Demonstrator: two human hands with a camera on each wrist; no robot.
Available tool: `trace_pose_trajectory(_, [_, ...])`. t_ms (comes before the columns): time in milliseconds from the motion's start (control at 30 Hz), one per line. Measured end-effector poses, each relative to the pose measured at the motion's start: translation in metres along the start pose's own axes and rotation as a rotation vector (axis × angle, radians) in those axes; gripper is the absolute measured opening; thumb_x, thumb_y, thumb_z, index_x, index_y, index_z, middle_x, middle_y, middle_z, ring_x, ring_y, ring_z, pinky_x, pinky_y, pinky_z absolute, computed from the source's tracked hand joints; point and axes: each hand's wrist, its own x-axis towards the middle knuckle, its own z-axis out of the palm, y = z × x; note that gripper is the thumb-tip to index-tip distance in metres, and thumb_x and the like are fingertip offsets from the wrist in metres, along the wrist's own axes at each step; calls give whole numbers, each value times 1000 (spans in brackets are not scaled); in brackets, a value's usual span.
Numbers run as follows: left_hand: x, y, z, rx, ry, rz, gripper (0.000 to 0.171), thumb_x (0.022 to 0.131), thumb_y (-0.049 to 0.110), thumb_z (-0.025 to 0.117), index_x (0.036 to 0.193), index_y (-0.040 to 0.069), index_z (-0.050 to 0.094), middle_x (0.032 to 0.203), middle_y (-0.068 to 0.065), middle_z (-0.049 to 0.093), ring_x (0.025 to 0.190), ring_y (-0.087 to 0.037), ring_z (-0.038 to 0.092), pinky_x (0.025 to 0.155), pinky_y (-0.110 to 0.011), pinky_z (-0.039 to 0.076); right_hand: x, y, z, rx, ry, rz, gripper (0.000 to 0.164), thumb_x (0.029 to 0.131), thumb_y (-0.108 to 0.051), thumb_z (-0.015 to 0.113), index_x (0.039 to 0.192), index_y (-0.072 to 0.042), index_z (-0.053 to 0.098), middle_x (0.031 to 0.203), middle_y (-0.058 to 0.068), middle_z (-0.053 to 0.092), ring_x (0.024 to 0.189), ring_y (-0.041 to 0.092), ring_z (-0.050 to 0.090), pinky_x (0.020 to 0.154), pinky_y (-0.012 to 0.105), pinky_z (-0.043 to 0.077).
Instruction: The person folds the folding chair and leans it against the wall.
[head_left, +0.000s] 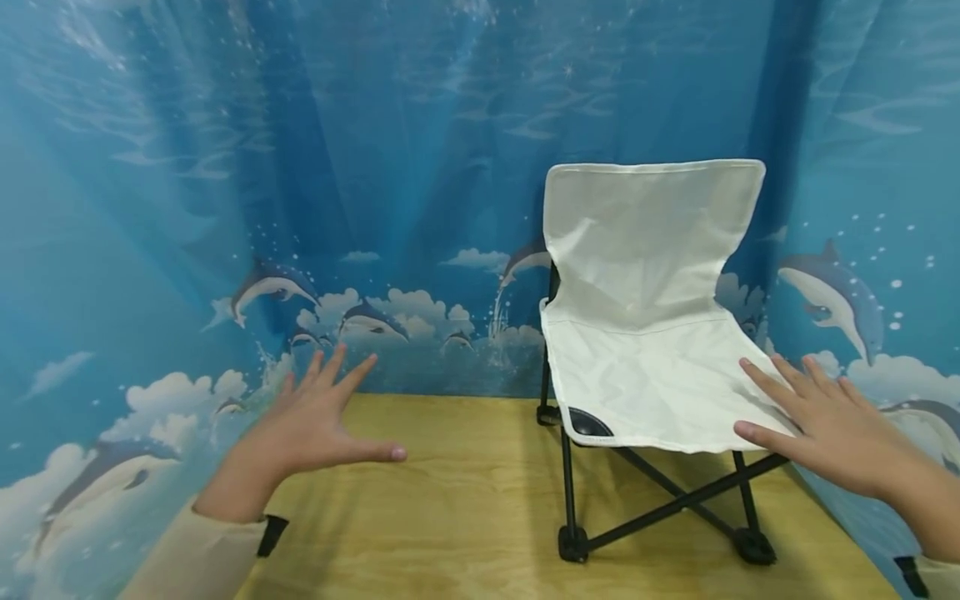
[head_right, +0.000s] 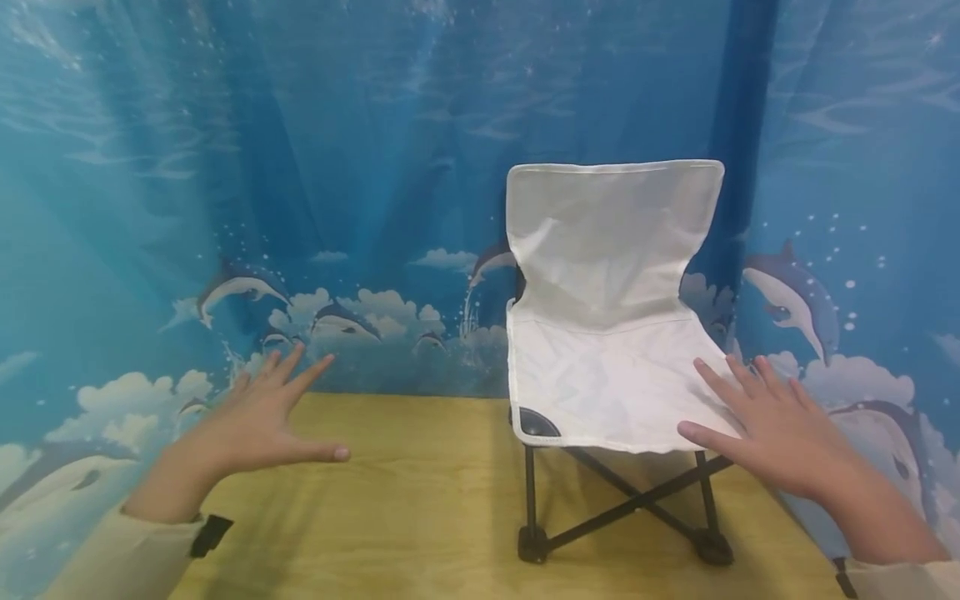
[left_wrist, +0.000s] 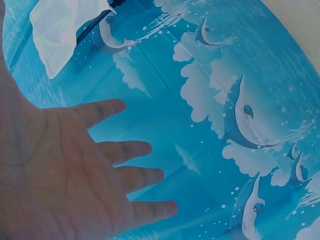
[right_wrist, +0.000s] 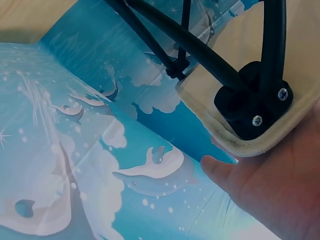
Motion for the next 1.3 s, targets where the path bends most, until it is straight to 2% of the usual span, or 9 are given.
trace_pose_trajectory(167, [0, 2, 1, 4, 1, 2, 130, 71, 95, 66, 172, 30, 15, 177, -23, -6, 158, -62, -5, 114, -88, -3, -1, -1, -1, 16, 3, -4, 96, 103, -63, 55, 173, -24, 2, 172, 36, 0, 152, 68, -12, 113, 86, -12])
trace_pose_trajectory(300, [0, 5, 3, 16, 8, 19, 131, 71, 96, 64, 172, 29, 16, 177, -24, -4, 158, -61, -2, 118, -85, 1, -1, 0, 0, 16, 17, -3, 96, 102, -63, 57, 173, -22, 7, 172, 37, 3, 153, 68, -10, 114, 84, -14])
trace_pose_trajectory(400, [0, 7, 4, 26, 18, 28, 131, 70, 97, 63, 172, 28, 18, 177, -25, -1, 158, -61, 1, 120, -83, 6, 0, 0, -1, 5, 34, -8, 96, 102, -63, 58, 173, -19, 12, 171, 37, 7, 152, 69, -4, 114, 86, -6])
trace_pose_trajectory(567, [1, 10, 4, 40, 25, 32, 128, 72, 98, 61, 171, 27, 21, 177, -24, 2, 159, -60, 5, 120, -82, 11, 3, -1, -2, -15, 74, -15, 94, 100, -63, 61, 170, -12, 23, 168, 39, 21, 148, 73, 14, 108, 89, 15])
trace_pose_trajectory(667, [1, 11, 4, 38, 27, 36, 127, 73, 97, 61, 171, 26, 22, 177, -24, 3, 159, -60, 7, 120, -82, 12, 3, -2, -3, -18, 89, -11, 92, 100, -62, 62, 168, -9, 28, 166, 39, 26, 146, 73, 19, 105, 89, 20])
trace_pose_trajectory(900, [1, 11, 7, 33, 50, 52, 124, 76, 96, 58, 171, 24, 24, 177, -24, 8, 159, -57, 11, 124, -78, 12, 2, -2, -1, 2, 123, -30, 82, 105, -56, 58, 166, -7, 34, 167, 37, 27, 149, 70, 17, 105, 89, 20])
trace_pose_trajectory(1100, [0, 11, 15, 5, 76, 61, 120, 79, 97, 53, 170, 24, 26, 177, -22, 14, 160, -55, 16, 125, -75, 15, 1, -4, 2, 36, 182, -46, 75, 108, -49, 56, 165, -6, 36, 166, 37, 29, 153, 67, 13, 114, 87, 9])
trace_pose_trajectory(1300, [1, 13, 21, 13, 123, 79, 117, 80, 97, 49, 169, 24, 31, 176, -21, 21, 158, -54, 23, 123, -75, 21, -1, -6, 4, 37, 259, -57, 75, 106, -47, 61, 164, -6, 38, 163, 40, 33, 152, 66, 19, 117, 85, 8])
